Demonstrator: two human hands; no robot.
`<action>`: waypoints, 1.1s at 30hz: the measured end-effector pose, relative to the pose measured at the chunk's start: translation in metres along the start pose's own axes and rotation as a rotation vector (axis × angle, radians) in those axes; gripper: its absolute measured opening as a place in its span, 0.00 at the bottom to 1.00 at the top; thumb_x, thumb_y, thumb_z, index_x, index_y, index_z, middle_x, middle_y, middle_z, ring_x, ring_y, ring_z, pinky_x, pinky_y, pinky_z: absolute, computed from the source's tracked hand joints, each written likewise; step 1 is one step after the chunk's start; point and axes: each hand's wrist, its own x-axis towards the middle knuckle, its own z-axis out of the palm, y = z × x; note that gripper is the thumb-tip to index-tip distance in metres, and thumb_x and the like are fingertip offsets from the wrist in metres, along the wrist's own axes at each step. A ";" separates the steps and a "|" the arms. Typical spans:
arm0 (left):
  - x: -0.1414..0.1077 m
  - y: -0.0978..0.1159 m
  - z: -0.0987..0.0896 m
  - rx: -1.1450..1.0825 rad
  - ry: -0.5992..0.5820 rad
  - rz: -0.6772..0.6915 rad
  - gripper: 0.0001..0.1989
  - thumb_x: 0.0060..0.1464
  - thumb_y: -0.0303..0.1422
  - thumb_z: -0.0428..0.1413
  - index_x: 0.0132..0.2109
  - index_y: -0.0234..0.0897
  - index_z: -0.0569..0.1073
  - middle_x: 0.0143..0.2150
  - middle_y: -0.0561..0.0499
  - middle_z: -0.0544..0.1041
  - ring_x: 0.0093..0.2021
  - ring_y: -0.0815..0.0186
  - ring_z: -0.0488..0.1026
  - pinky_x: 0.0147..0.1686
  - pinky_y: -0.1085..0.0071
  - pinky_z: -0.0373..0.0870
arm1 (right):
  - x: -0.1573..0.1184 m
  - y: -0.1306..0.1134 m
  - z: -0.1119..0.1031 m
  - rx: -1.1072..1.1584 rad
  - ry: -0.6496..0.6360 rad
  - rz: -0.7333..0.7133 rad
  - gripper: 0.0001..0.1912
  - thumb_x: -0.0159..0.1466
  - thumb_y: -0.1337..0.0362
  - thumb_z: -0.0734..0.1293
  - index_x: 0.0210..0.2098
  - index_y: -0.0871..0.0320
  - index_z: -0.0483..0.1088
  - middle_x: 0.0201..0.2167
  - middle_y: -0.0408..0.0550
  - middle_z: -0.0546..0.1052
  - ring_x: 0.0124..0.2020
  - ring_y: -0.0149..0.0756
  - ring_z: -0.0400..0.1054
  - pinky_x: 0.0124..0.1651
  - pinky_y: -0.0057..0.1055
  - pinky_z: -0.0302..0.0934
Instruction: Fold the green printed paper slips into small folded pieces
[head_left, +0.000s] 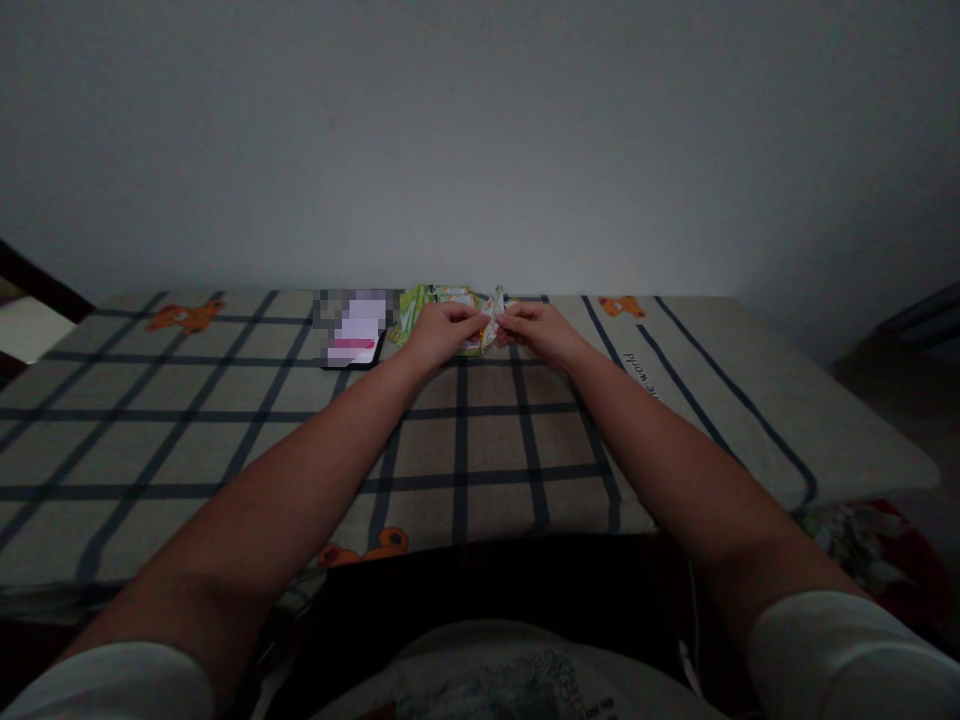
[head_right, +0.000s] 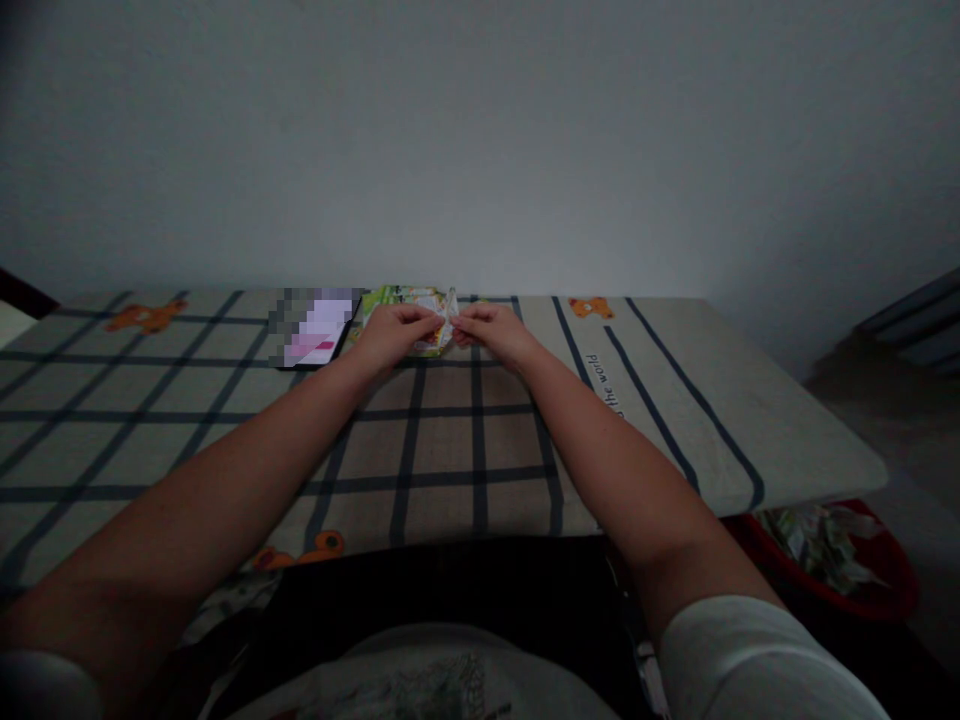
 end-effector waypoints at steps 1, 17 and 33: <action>-0.001 0.001 0.000 0.026 -0.006 0.010 0.13 0.45 0.42 0.63 0.31 0.35 0.80 0.28 0.49 0.79 0.29 0.67 0.72 0.32 0.71 0.67 | 0.000 0.000 -0.001 0.004 -0.010 0.004 0.15 0.52 0.54 0.77 0.27 0.58 0.73 0.25 0.43 0.76 0.28 0.29 0.70 0.37 0.31 0.68; -0.003 -0.002 0.004 0.068 -0.011 0.081 0.14 0.48 0.43 0.61 0.32 0.34 0.80 0.27 0.50 0.77 0.28 0.67 0.71 0.29 0.72 0.65 | -0.001 0.000 0.001 -0.245 0.043 -0.140 0.15 0.56 0.53 0.72 0.26 0.57 0.69 0.23 0.40 0.73 0.27 0.30 0.67 0.35 0.30 0.63; -0.008 0.006 0.005 0.140 -0.102 0.070 0.15 0.46 0.44 0.62 0.31 0.36 0.80 0.26 0.51 0.77 0.28 0.66 0.69 0.29 0.70 0.62 | -0.001 -0.006 0.002 -0.180 0.163 -0.212 0.16 0.53 0.52 0.74 0.24 0.57 0.71 0.23 0.41 0.73 0.28 0.30 0.65 0.35 0.30 0.60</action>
